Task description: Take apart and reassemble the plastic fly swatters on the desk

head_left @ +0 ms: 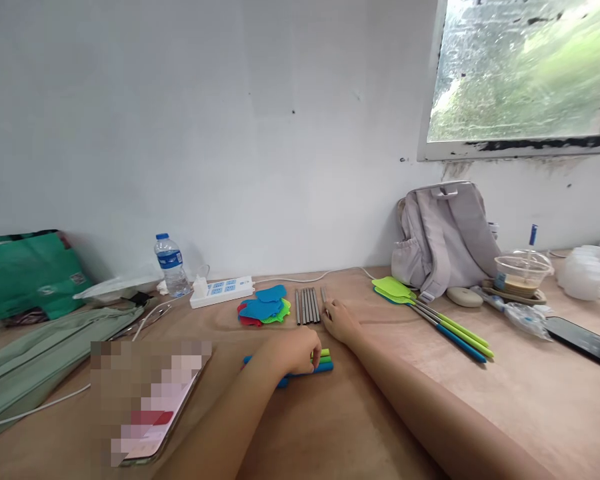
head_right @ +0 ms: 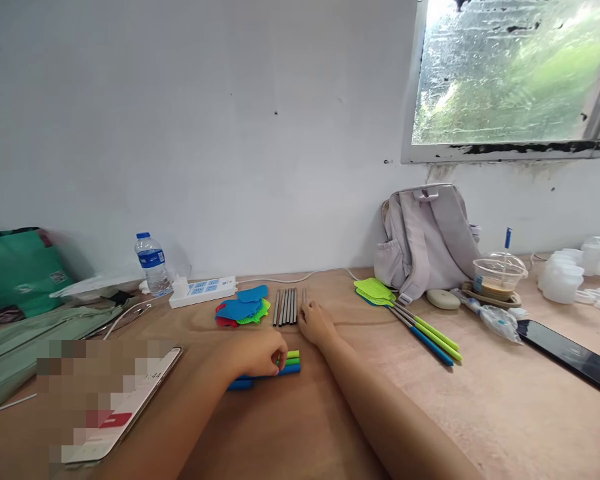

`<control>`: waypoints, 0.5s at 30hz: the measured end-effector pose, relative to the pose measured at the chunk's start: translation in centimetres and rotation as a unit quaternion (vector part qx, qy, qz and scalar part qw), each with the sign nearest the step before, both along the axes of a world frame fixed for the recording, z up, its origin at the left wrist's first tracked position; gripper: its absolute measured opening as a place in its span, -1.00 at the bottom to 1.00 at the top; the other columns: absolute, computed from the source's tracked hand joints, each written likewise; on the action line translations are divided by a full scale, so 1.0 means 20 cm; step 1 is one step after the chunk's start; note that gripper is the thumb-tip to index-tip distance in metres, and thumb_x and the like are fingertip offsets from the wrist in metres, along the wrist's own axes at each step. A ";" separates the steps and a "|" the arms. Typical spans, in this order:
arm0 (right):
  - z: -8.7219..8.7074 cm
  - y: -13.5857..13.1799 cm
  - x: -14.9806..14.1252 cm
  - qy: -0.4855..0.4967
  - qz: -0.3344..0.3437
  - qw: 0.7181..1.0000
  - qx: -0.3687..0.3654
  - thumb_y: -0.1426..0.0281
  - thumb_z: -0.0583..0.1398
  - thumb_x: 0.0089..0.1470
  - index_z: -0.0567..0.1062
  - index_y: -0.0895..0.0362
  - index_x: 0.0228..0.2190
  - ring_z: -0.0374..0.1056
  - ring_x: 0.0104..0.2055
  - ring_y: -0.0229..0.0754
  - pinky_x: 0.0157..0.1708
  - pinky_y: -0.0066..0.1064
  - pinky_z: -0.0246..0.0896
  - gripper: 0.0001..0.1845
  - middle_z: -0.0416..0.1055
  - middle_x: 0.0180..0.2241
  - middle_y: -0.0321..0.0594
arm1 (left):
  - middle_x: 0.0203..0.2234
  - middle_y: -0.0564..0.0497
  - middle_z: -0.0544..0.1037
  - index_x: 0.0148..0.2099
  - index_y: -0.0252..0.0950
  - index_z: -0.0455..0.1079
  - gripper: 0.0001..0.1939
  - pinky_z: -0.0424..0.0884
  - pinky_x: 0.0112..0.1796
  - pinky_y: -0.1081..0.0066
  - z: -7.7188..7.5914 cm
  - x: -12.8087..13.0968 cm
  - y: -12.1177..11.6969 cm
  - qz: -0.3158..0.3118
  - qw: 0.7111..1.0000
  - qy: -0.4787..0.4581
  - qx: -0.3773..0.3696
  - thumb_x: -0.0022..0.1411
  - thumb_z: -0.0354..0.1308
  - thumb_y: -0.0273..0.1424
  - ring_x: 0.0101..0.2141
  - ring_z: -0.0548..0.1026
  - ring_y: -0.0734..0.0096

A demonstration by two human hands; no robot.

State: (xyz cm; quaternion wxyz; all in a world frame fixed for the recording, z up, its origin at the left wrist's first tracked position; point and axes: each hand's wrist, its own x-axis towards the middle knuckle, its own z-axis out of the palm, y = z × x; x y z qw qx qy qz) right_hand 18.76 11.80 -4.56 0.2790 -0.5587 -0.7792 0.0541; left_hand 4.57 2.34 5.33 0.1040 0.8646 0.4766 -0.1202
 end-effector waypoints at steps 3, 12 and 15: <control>-0.01 -0.03 0.04 -0.002 -0.020 1.000 -0.014 0.45 0.02 -0.01 0.33 0.19 -0.38 0.23 -0.33 -0.17 -0.38 -0.43 -0.01 -0.88 0.33 -0.33 -0.06 | -0.44 -0.01 0.52 -0.33 -0.20 0.47 -0.74 0.25 -0.57 0.46 0.00 0.04 -0.03 -0.018 1.000 0.010 0.007 -0.13 0.08 -0.49 -0.47 0.44 0.29; 0.00 -0.22 0.24 0.126 -0.004 0.991 -0.053 0.51 0.09 -0.19 0.19 0.11 -0.58 0.10 -0.56 -0.31 -0.55 -0.49 -0.13 -0.87 0.20 -0.64 -0.37 | -0.34 -0.04 0.52 -0.33 -0.23 0.43 -0.76 0.34 -0.41 0.36 0.00 0.12 -0.12 -0.050 0.997 -0.008 0.066 -0.09 0.06 -0.56 -0.33 0.46 0.20; 0.01 -0.33 0.26 0.367 0.011 0.925 -0.102 0.39 0.10 -0.13 0.13 0.08 -0.59 0.05 -0.64 -0.33 -0.60 -0.49 -0.13 -0.82 0.15 -0.70 -0.43 | -0.35 -0.07 0.51 -0.32 -0.26 0.41 -0.75 0.35 -0.41 0.36 -0.02 0.12 -0.12 -0.043 0.996 -0.009 0.076 -0.09 0.05 -0.58 -0.33 0.47 0.19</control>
